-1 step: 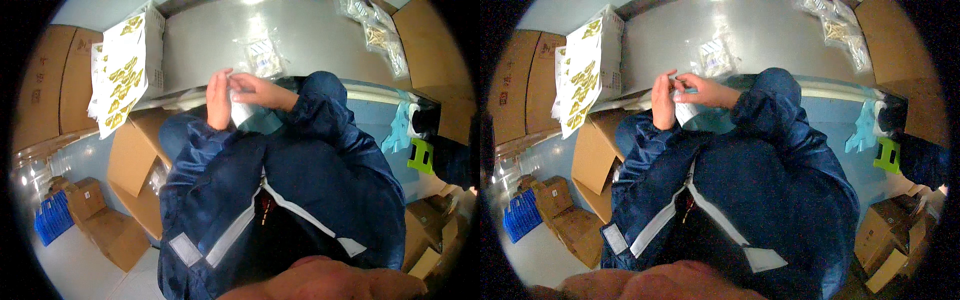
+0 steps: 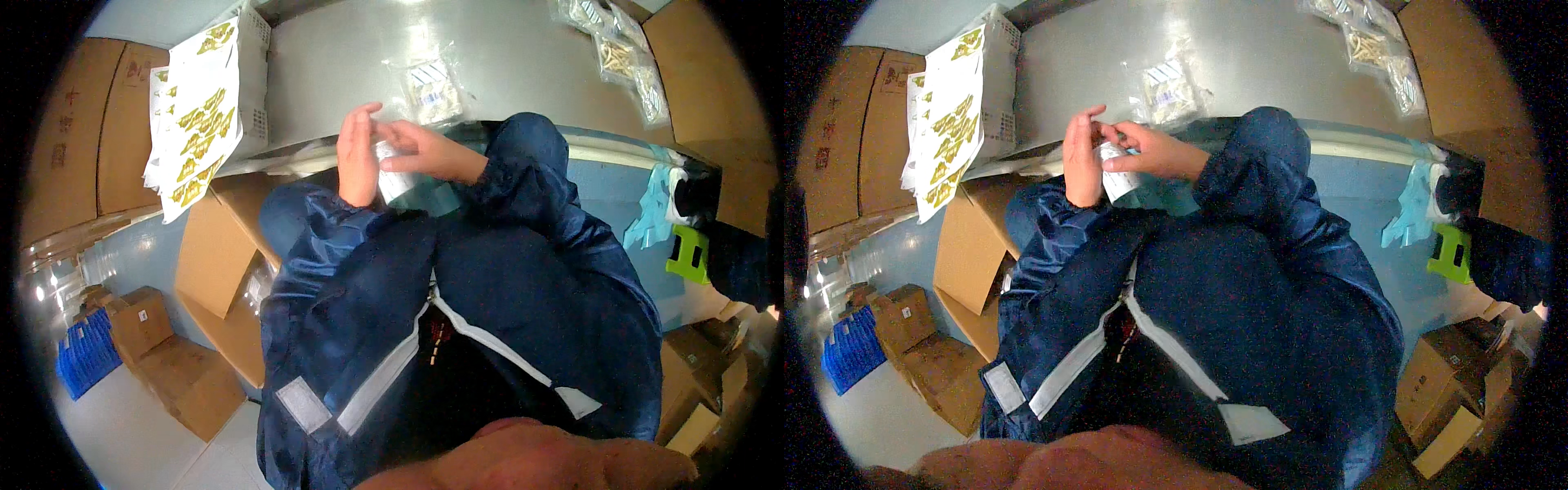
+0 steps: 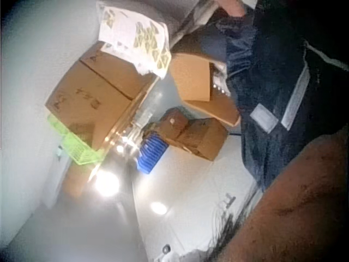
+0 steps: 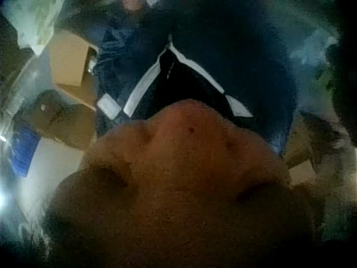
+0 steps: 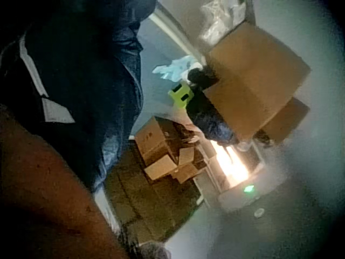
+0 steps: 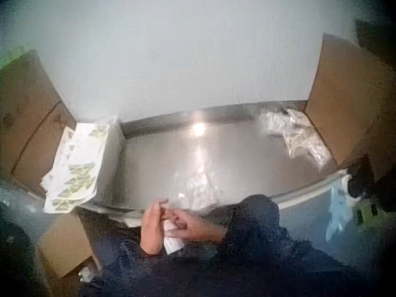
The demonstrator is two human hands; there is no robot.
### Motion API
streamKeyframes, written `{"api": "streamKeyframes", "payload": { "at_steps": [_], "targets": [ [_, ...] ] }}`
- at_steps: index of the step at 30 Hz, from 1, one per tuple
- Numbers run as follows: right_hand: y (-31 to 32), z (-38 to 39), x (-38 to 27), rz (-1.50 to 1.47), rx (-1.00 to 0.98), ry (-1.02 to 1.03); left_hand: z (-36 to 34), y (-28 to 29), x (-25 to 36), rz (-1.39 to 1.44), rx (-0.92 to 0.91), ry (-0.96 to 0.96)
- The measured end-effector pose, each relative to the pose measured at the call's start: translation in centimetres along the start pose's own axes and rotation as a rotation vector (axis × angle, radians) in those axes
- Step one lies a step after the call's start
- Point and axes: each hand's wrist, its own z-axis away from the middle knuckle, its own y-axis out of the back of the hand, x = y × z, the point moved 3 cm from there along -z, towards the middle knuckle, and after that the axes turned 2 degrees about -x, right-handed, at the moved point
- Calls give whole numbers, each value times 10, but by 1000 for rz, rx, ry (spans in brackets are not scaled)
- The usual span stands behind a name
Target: The person sits on the floor and repeatedly places small items into clear plastic bags, seals them, and stacks them on a metal table. The person also handles sheets of green stickers and places them into a nearby box.
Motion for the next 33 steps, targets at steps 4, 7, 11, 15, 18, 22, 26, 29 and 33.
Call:
{"api": "streamKeyframes", "payload": {
  "at_steps": [4, 7, 11, 15, 18, 22, 26, 29, 33],
  "targets": [
    [19, 24, -34, -258, 118, -34, 12, -5, 25, 228, -6, 151],
    [44, 34, -52, -257, 143, -2, 19, 6, 3, 218, -192, 248],
    [51, 28, -49, 776, 588, 411, 20, -1, 3, 307, -192, 254],
    [17, 30, -75, 645, 467, 296, 7, -8, 20, 266, -111, 164],
    [26, 22, -56, 278, 551, 159, -3, -12, 30, 227, -90, 209],
    [49, 27, -54, 121, 541, 123, -10, -19, 34, 281, -110, 183],
    [106, 43, -28, -191, 706, 165, -5, -1, 44, 137, -32, 103],
    [145, 72, -31, 366, 1050, 53, 6, 33, 35, -180, -290, 151],
    [89, 52, -54, 996, 776, 614, 9, 10, 10, -81, -705, 184]
  ]
}}
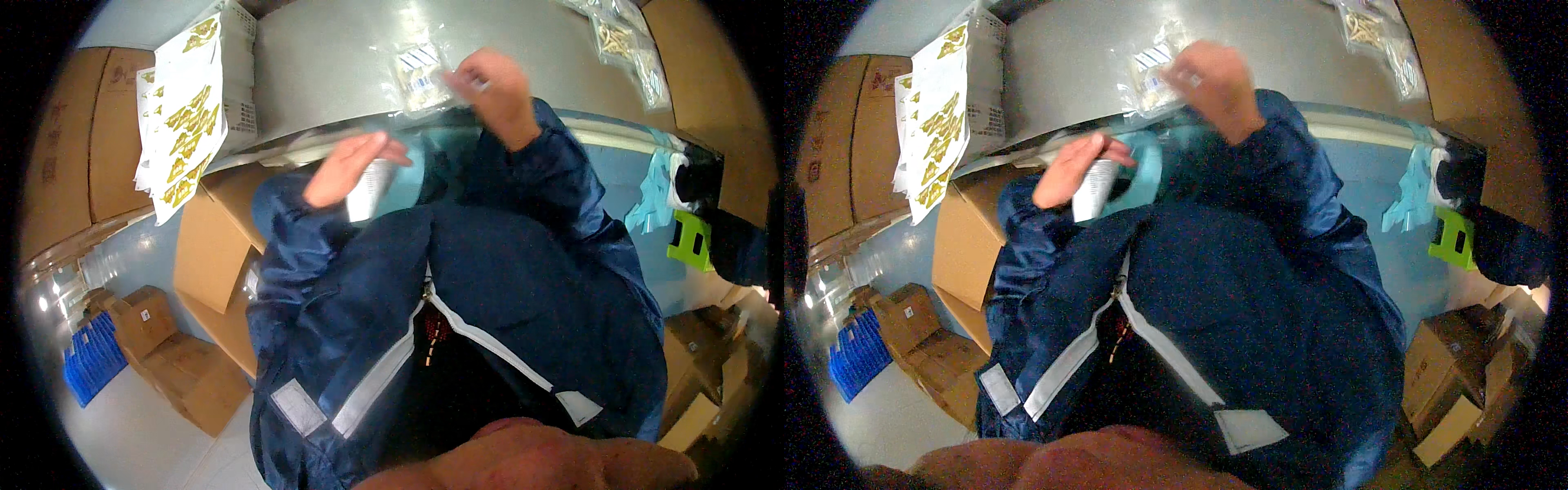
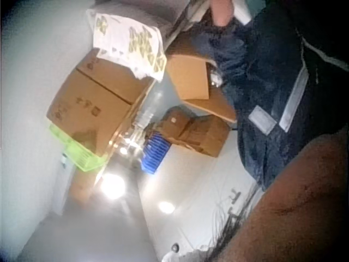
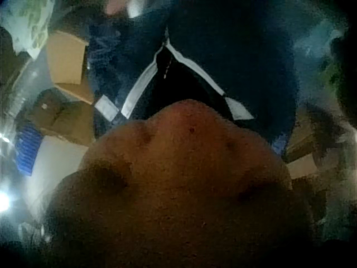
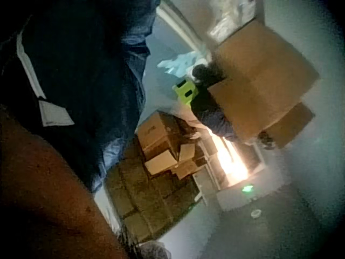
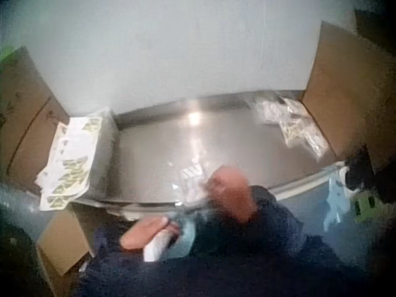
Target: The person sits on the floor and repeatedly places small items into clear plastic bags, seals them, and stacks them on a metal table. The person also handles sheets of green stickers and places them into a nearby box.
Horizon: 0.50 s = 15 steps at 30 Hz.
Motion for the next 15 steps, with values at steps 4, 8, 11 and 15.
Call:
{"api": "streamKeyframes", "payload": {
  "at_steps": [4, 8, 11, 15],
  "targets": [
    [-27, 21, -44, 83, -323, 152, -24, -22, -42, 550, 276, 227],
    [-33, 28, -21, -7, -296, -64, -32, -19, -44, 434, 394, 146],
    [-45, 30, 25, -247, -314, -556, -49, 0, -37, 58, 482, 39],
    [-73, 39, 83, -510, -458, -905, -92, 19, -74, 153, 441, 6]
  ]
}}
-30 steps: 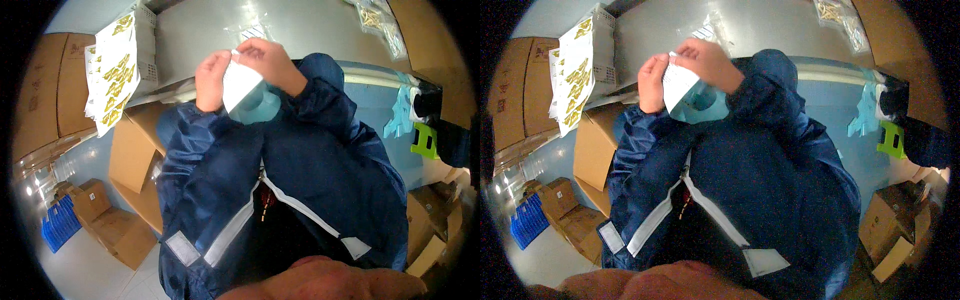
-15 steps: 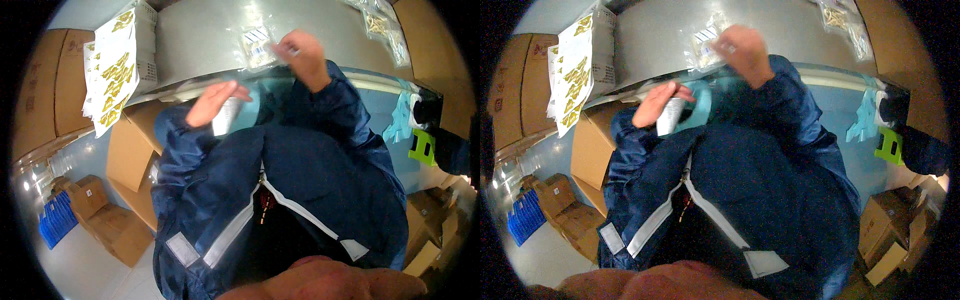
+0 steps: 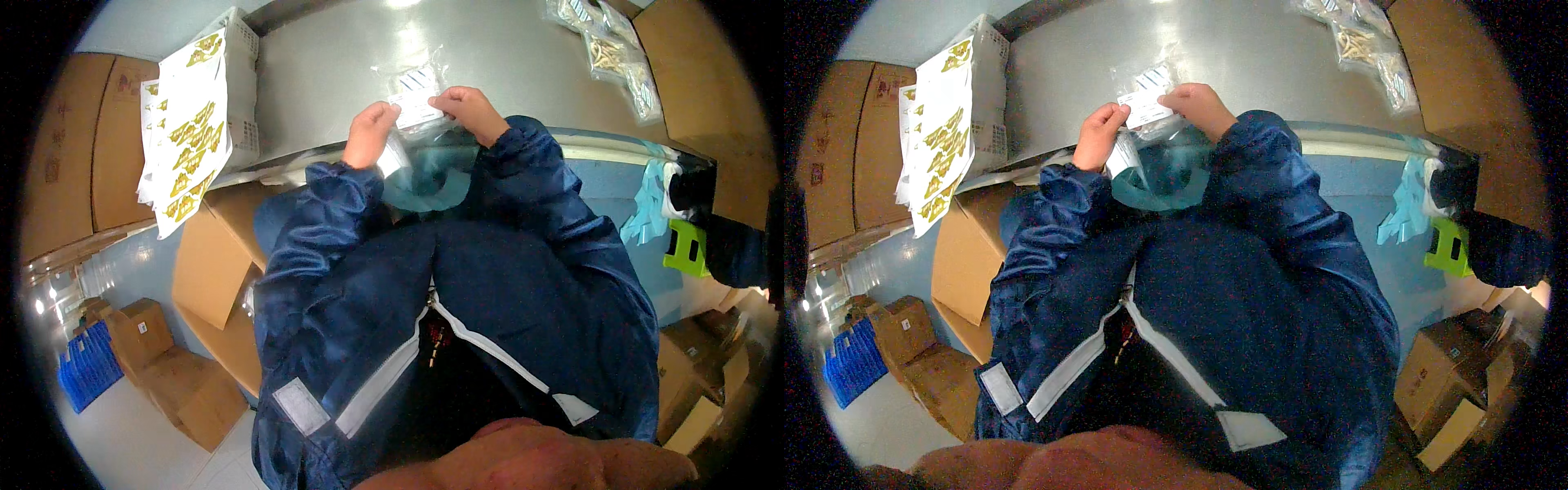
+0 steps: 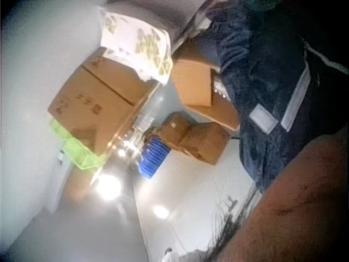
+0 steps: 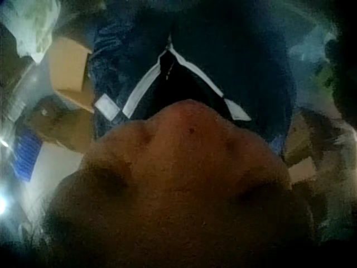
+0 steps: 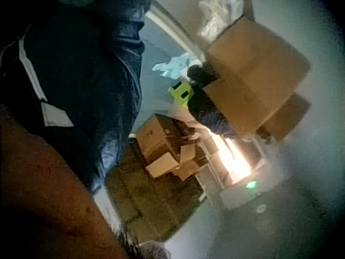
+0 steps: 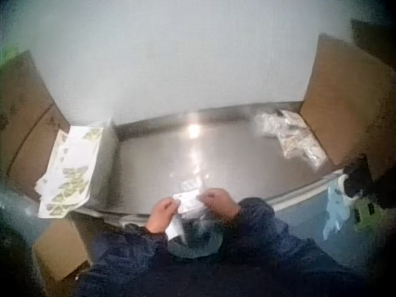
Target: The person sits on the floor and repeatedly places small items into clear plastic bags, seals them, and stacks them on a metal table. The person also handles sheets of green stickers and places them into a nearby box.
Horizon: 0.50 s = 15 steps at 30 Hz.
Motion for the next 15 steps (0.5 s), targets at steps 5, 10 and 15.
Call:
{"api": "streamKeyframes", "payload": {
  "at_steps": [5, 10, 15],
  "targets": [
    [-3, -15, 16, 267, 239, 127, -31, -7, -11, -331, 59, 118],
    [-14, -14, 27, 578, 310, 121, -49, -8, -36, -657, 131, 2],
    [-10, 10, -2, 829, 385, -46, -43, 0, -16, -975, 70, 220]
  ]
}}
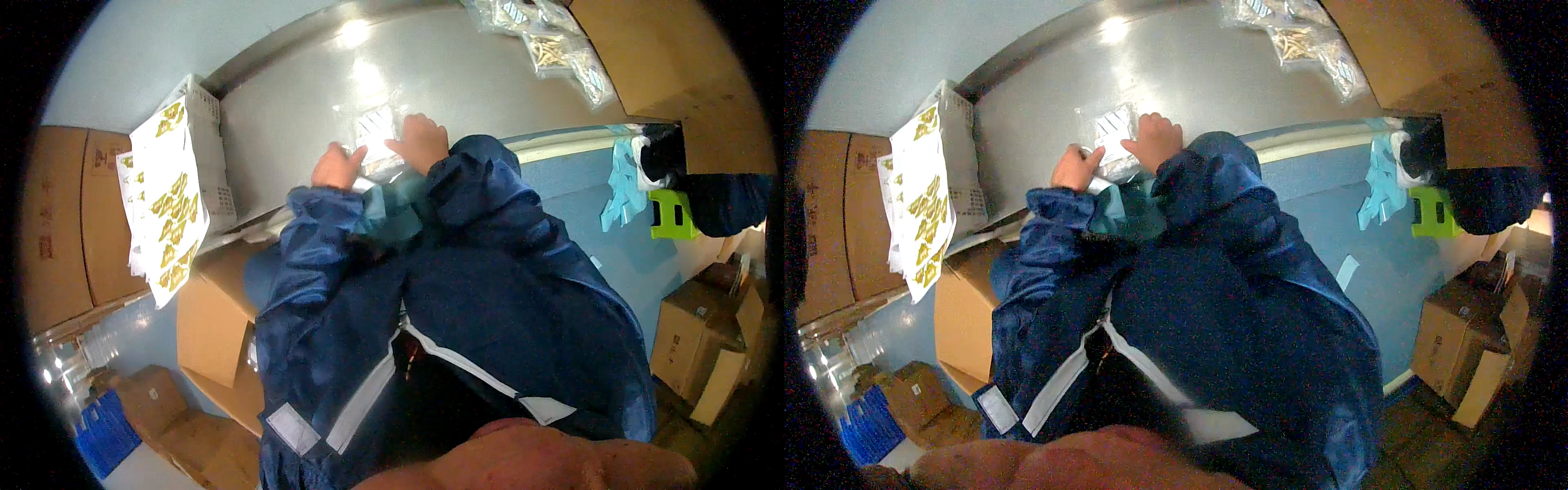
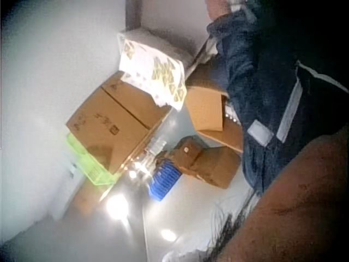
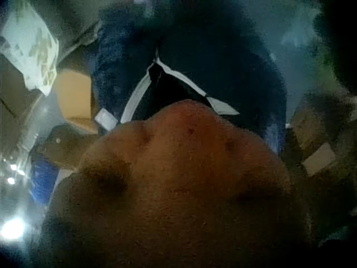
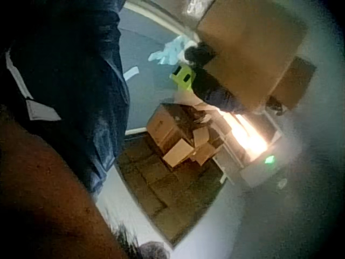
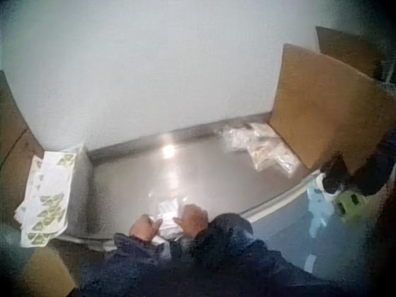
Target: The person sits on the floor and repeatedly places small items into clear plastic bags, seals them, and stacks them on a metal table. The person also handles sheets of green stickers and places them into a nearby box.
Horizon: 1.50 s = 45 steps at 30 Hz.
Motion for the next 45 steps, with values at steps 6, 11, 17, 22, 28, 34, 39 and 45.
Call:
{"api": "streamKeyframes", "payload": {
  "at_steps": [6, 11, 17, 22, 28, 34, 39, 45],
  "targets": [
    [-39, -26, 19, -871, -167, -39, 15, -18, -37, 250, 177, 18],
    [24, -5, -9, -1250, -553, 166, 80, -12, -61, 1066, -332, 88],
    [25, 5, -35, -1090, -720, 549, 145, 3, -44, 1412, -435, 120],
    [106, -72, 123, -824, -33, 64, 225, 101, -40, 791, 166, -37],
    [226, -131, 437, 46, 483, -580, 379, 154, -65, 722, 825, 329],
    [151, -161, 433, 304, 318, -664, 495, 101, -238, 149, 580, 725],
    [125, -116, 256, 326, 269, -317, 385, 101, -180, 232, 617, 412],
    [147, -188, 252, -90, 592, 67, 251, 103, -11, 674, 397, 227]
  ]
}}
